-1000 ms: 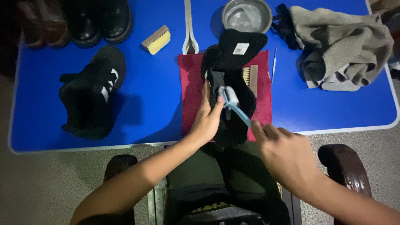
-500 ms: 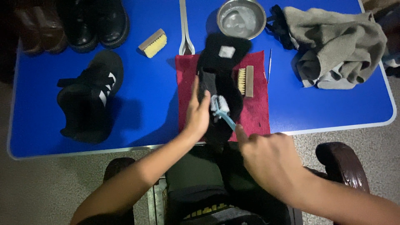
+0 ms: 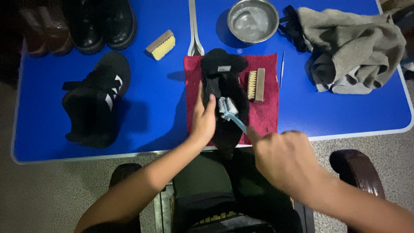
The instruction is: The person scrubs a black sneaker using a toothbrush dipped in soapy water. They repeatedly dip the brush into a metal bowl and scrub the shoe's upper and side areas while holding it on a red cloth.
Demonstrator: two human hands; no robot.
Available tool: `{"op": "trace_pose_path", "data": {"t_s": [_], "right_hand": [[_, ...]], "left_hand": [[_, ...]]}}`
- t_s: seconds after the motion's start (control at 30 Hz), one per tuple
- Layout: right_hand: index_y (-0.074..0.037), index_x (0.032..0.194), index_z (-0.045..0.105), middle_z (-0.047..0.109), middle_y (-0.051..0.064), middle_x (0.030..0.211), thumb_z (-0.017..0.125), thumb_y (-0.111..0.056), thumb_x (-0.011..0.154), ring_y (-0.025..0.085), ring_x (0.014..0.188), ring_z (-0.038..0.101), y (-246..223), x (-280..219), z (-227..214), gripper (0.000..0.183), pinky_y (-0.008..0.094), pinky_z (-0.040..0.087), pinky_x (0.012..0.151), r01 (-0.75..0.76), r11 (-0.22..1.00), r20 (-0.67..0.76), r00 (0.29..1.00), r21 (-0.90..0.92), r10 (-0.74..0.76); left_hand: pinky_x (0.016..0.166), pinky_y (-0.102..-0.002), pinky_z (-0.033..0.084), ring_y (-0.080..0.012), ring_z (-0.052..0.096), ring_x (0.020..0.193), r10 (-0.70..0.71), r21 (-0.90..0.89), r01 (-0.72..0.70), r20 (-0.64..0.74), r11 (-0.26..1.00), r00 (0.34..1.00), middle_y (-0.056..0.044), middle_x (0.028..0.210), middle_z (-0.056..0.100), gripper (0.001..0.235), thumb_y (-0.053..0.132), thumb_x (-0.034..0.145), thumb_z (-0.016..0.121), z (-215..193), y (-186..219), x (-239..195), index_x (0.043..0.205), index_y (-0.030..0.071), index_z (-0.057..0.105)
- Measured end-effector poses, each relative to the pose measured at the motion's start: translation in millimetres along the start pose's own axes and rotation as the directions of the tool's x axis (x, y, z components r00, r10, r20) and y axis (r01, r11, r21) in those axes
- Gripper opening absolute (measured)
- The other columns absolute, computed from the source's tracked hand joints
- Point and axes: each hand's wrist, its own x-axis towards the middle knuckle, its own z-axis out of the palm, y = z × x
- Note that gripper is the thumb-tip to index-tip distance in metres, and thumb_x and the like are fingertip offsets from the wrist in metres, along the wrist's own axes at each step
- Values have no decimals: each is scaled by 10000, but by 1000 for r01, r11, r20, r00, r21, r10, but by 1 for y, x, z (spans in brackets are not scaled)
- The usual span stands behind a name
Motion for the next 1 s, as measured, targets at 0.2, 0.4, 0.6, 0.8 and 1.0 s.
{"op": "trace_pose_path", "data": {"t_s": [0.2, 0.4, 0.6, 0.8, 1.0], "right_hand": [[-178, 1059, 667, 617, 17, 461, 547, -132, 729, 215, 448, 652, -1, 31, 44, 354, 320, 490, 459, -59, 996, -165, 985, -74, 46], [-176, 966, 684, 642, 50, 493, 553, -135, 736, 225, 494, 668, -6, 15, 5, 268, 333, 493, 483, 27, 999, -16, 999, -47, -27], [-177, 922, 672, 655, 56, 512, 536, -138, 742, 228, 517, 681, -1, 13, -2, 229, 345, 508, 521, 86, 992, 74, 994, -96, -79], [-202, 976, 690, 640, 8, 494, 551, -123, 765, 175, 506, 670, 1, 26, 14, 265, 294, 489, 486, 70, 978, -61, 995, -195, -84], [-178, 805, 711, 657, 75, 512, 573, -123, 742, 249, 527, 683, -10, -8, -11, 160, 367, 507, 498, 115, 991, 56, 992, -67, -111]], "left_hand": [[1152, -453, 96, -369, 175, 1396, 51, 51, -53, 44, 997, 998, -290, 1488, 185, 584, 238, 988, 400, 2, 2, -4, 1454, -27, 167], [1154, -453, 104, -368, 181, 1396, -7, 49, 5, 49, 999, 999, -287, 1485, 196, 598, 257, 984, 402, -2, -2, 1, 1452, -27, 163], [1154, -462, 98, -389, 177, 1392, 22, 68, -26, 56, 997, 998, -315, 1474, 193, 600, 242, 983, 402, -1, 2, -2, 1442, -57, 156], [1150, -468, 132, -400, 212, 1381, 14, 75, -16, 39, 997, 999, -312, 1461, 234, 581, 234, 979, 407, 1, -1, -3, 1439, -46, 187], [1136, -479, 182, -416, 267, 1357, 52, 67, -50, -42, 997, 998, -317, 1432, 296, 536, 173, 972, 417, 5, -2, -10, 1431, -33, 232]]}}
